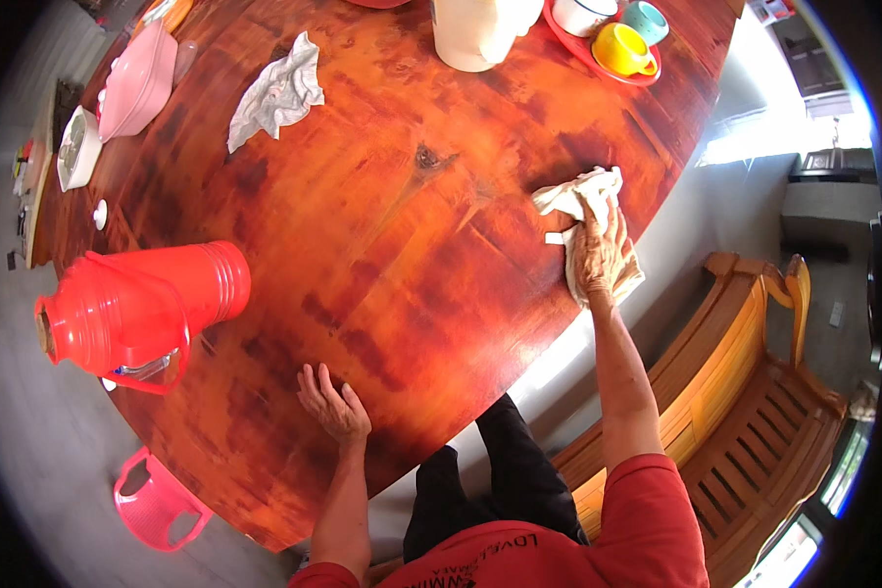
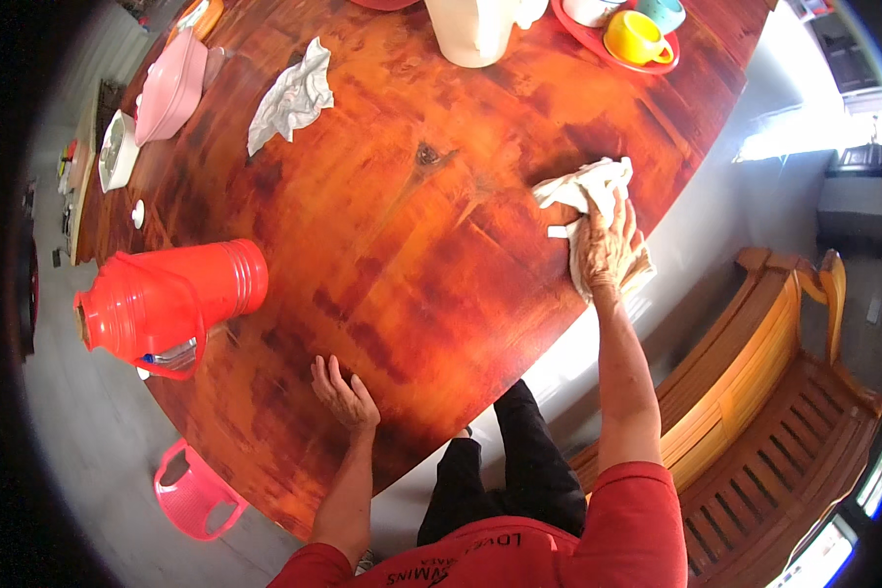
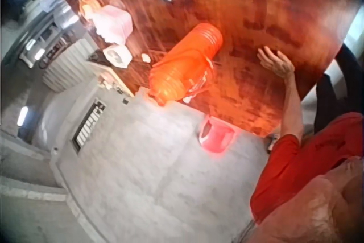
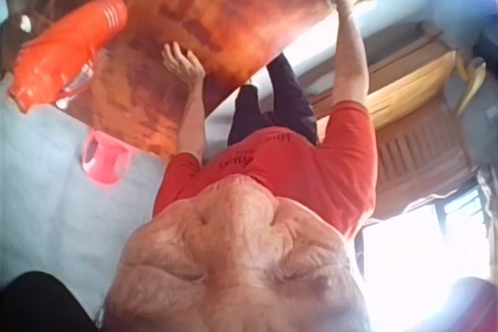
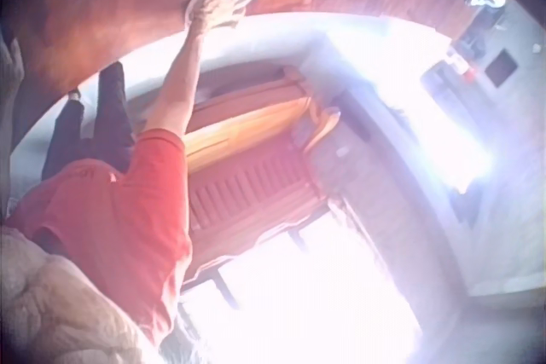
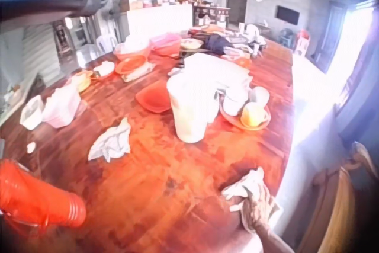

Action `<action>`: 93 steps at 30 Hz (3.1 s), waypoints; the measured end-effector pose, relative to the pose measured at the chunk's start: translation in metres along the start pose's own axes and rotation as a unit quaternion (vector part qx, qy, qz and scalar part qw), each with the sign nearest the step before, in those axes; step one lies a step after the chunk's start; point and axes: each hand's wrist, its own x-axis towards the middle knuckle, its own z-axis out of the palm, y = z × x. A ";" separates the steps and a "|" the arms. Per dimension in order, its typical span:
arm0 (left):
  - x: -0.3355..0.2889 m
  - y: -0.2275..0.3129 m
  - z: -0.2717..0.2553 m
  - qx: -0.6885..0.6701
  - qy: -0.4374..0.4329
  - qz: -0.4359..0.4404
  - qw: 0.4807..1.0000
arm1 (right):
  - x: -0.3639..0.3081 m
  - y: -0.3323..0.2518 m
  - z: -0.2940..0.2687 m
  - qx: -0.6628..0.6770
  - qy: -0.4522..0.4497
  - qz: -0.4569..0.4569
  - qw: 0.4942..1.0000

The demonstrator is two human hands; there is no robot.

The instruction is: The person wipes a large wooden table with a white cloth, moving various items such as water bottles, a red pitcher, cups, and a tray to clean the surface underneath. The person systematically clears sections of the table, wipes the wood, and continues to the next area.

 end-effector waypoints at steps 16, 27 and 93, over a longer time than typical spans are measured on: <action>0.002 0.004 -0.003 -0.001 -0.031 -0.026 0.999 | 0.030 -0.193 0.001 0.003 -0.109 -0.364 0.925; -0.005 -0.007 0.002 0.008 -0.027 -0.022 0.999 | -0.119 -0.261 0.014 0.248 -0.163 -0.648 0.702; 0.175 0.068 0.027 -0.020 0.053 0.010 0.998 | 0.206 -0.070 0.009 0.089 0.107 -0.045 0.989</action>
